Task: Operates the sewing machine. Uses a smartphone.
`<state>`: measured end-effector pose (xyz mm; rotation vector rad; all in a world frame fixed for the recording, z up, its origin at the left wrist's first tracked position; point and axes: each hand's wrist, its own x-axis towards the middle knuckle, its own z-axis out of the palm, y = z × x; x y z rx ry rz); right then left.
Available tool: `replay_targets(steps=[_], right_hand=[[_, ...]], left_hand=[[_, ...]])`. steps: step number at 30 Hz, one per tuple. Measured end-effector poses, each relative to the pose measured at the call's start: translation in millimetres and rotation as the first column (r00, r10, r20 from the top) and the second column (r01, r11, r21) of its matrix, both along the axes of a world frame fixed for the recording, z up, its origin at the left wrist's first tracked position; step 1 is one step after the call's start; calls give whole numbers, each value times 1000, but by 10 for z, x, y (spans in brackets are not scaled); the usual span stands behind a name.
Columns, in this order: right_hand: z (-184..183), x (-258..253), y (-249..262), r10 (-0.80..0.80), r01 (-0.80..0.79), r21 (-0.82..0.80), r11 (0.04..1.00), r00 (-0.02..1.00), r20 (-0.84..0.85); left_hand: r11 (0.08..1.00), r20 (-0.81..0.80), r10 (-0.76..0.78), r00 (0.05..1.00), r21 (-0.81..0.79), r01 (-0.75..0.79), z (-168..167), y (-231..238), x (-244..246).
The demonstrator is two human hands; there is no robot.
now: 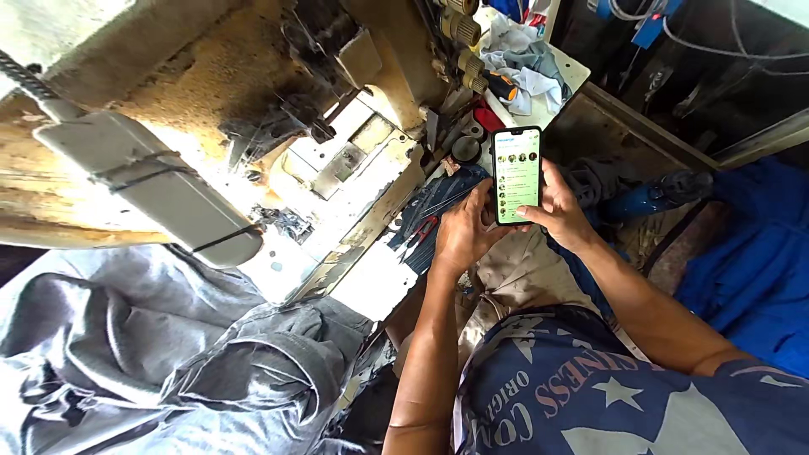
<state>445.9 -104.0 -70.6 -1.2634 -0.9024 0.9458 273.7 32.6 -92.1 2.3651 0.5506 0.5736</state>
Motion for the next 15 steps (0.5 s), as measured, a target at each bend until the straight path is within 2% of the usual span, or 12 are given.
replay_targets(steps=[9,15], right_hand=[[48,27,-32,-14,15,-2,1000,999,52],[-12,99,114,-32,29,105,994,999,33]], left_hand=[[1000,13,-15,1000,-2,15,-1,1,-12],[1000,14,-11,1000,-4,11,-2,2,-9]])
